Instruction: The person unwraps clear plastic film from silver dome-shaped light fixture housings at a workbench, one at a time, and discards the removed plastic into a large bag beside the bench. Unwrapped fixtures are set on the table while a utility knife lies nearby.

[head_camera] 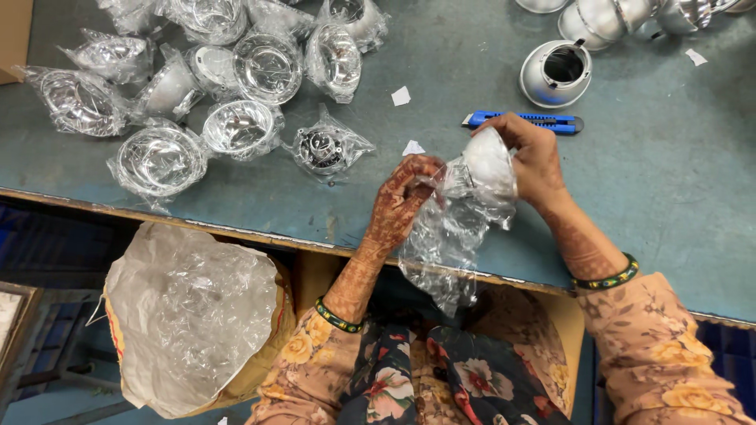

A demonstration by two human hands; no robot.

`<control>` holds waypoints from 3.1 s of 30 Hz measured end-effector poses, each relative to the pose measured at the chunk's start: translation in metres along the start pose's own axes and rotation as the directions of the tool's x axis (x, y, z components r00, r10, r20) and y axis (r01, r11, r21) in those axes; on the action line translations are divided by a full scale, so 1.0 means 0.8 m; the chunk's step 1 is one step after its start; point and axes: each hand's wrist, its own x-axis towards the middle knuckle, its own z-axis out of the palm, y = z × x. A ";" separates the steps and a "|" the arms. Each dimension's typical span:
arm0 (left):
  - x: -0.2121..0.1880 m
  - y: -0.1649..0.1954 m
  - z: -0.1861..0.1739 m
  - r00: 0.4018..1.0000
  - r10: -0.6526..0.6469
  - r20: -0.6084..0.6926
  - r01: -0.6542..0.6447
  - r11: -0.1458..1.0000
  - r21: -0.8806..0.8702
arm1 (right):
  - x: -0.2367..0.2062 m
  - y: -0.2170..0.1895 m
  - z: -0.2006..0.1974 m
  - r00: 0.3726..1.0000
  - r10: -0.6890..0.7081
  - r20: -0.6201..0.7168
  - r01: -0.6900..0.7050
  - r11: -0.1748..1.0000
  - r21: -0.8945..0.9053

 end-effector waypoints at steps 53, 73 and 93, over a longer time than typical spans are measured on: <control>-0.018 0.011 -0.033 0.951 0.012 -0.310 -0.114 0.943 -0.312 | -0.008 0.084 -0.108 0.946 -0.315 -0.073 0.119 0.550 -0.827; -0.278 0.107 -0.346 0.361 -0.804 -0.472 0.302 -0.378 0.875 | 0.003 0.123 -0.113 0.985 -0.146 -0.091 0.026 0.651 -0.758; -0.320 -0.118 -0.286 0.439 -0.132 -0.889 0.889 0.212 0.407 | -0.175 -0.149 0.195 0.779 -0.063 0.624 0.083 0.997 -0.002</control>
